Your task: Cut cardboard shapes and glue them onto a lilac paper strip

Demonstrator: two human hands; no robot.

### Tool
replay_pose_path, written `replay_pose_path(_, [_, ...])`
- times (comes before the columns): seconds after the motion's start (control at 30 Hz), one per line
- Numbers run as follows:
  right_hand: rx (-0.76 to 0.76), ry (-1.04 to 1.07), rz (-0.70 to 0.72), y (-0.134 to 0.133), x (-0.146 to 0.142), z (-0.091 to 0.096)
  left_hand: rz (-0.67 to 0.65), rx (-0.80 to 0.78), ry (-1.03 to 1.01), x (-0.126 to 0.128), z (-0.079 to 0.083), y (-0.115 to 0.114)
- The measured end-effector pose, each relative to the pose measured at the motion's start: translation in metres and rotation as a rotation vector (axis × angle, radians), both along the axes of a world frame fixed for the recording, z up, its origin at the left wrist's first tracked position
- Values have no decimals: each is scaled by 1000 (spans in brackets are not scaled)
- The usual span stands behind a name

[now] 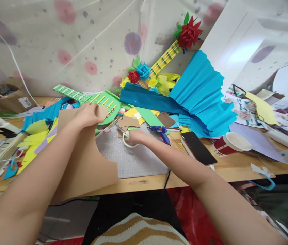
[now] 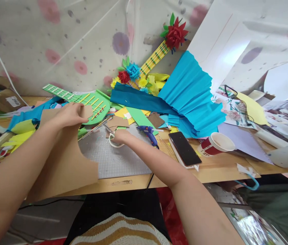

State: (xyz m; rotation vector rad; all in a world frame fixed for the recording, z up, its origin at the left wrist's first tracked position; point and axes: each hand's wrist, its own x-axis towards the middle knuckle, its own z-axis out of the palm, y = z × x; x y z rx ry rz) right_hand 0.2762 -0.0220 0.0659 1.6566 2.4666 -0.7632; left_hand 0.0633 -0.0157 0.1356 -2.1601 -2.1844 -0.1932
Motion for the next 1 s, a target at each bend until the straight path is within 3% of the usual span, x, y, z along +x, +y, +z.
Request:
replay_pose_path(0.1, [89,-125,59,-3,-6,-3,-46,-25,-12,2,16,-1])
replay_pose_path(0.2, [151,-186,112,-8,-7,-5,-127,2,-33,12,22,-4])
replay_pose_path(0.37, [201,-58,92,-14,3,19,-260,121,-86,31,28,-8])
replay_pose_path(0.4, [173,26,108,-16,5,25,-256,151,-102,34,31,-6])
replay_pose_path(0.5, [-186,530,229,-27,5,35,-207,236,-167,40,38,1])
replay_pose_path(0.57, [-305,672,246,-34,0,32,-171,290,-211,44,41,8])
replay_pose_path(0.7, [-106,589,97,-33,-9,26,-92,432,-279,56,45,17])
replay_pose_path(0.8, [70,592,-50,-15,0,48,-55,565,-301,66,52,10])
replay_pose_path(0.9, [217,676,-275,16,34,83,-12,706,-320,69,56,-4])
replay_pose_path(1.0, [401,731,-484,52,91,96,-27,737,-361,66,40,-12])
